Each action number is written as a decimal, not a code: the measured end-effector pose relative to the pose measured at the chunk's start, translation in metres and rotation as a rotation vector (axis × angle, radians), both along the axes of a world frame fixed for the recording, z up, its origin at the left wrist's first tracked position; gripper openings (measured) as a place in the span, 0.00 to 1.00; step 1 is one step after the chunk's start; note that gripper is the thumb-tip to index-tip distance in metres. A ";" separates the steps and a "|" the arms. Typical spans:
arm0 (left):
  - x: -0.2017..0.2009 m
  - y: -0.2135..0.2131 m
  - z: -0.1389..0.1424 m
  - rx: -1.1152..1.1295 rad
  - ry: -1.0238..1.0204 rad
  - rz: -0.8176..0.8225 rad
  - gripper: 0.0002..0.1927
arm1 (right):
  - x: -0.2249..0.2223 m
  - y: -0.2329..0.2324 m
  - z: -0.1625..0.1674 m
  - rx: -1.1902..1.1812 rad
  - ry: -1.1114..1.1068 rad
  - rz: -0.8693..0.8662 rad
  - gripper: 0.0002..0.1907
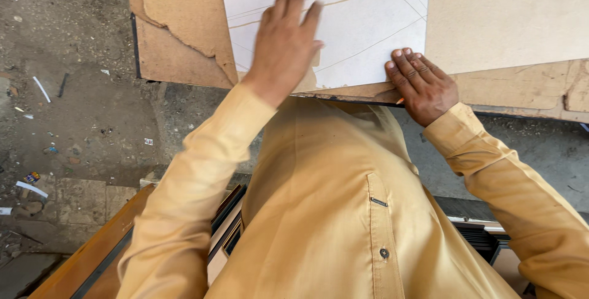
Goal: The person uses a pencil to trace lines from a paper template onto a rectangular glass sheet placed on a cardboard work surface. They repeatedly reposition the glass and template to align and mark different sections.
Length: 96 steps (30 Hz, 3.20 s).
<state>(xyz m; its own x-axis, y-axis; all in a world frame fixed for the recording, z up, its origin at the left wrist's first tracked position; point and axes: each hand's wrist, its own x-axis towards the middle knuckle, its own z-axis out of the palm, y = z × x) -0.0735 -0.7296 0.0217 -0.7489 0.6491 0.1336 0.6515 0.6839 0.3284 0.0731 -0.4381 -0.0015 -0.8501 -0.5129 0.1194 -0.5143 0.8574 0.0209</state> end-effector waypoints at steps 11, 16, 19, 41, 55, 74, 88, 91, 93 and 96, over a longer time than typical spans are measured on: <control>0.000 0.077 0.002 -0.625 -0.013 -0.022 0.51 | -0.003 -0.014 0.017 -0.052 0.003 0.003 0.21; 0.007 0.080 0.012 -0.599 -0.063 0.043 0.48 | -0.018 0.037 0.038 -0.432 0.047 -0.801 0.06; 0.008 0.086 0.024 -0.670 -0.128 0.025 0.50 | -0.044 0.084 0.040 -0.489 -0.067 -0.834 0.11; 0.002 0.113 0.019 -0.813 -0.242 0.062 0.48 | -0.231 0.038 0.040 -0.439 -0.204 -0.466 0.04; 0.005 0.114 0.023 -0.809 -0.141 0.050 0.47 | -0.211 0.062 0.007 -0.512 -0.187 -0.296 0.03; -0.002 0.121 0.009 -0.685 -0.118 0.308 0.45 | -0.175 0.019 0.106 -0.802 -0.295 -0.226 0.09; -0.029 0.118 0.024 -0.680 -0.549 0.303 0.41 | -0.371 -0.195 0.053 -0.537 -0.400 0.322 0.04; -0.031 0.112 0.033 -0.682 -0.552 0.281 0.43 | -0.378 -0.209 0.047 -0.456 -0.366 0.403 0.03; -0.032 0.108 0.039 -0.685 -0.560 0.259 0.46 | -0.379 -0.215 0.045 -0.422 -0.370 0.423 0.04; -0.034 0.103 0.046 -0.685 -0.566 0.239 0.49 | -0.381 -0.219 0.044 -0.391 -0.373 0.429 0.04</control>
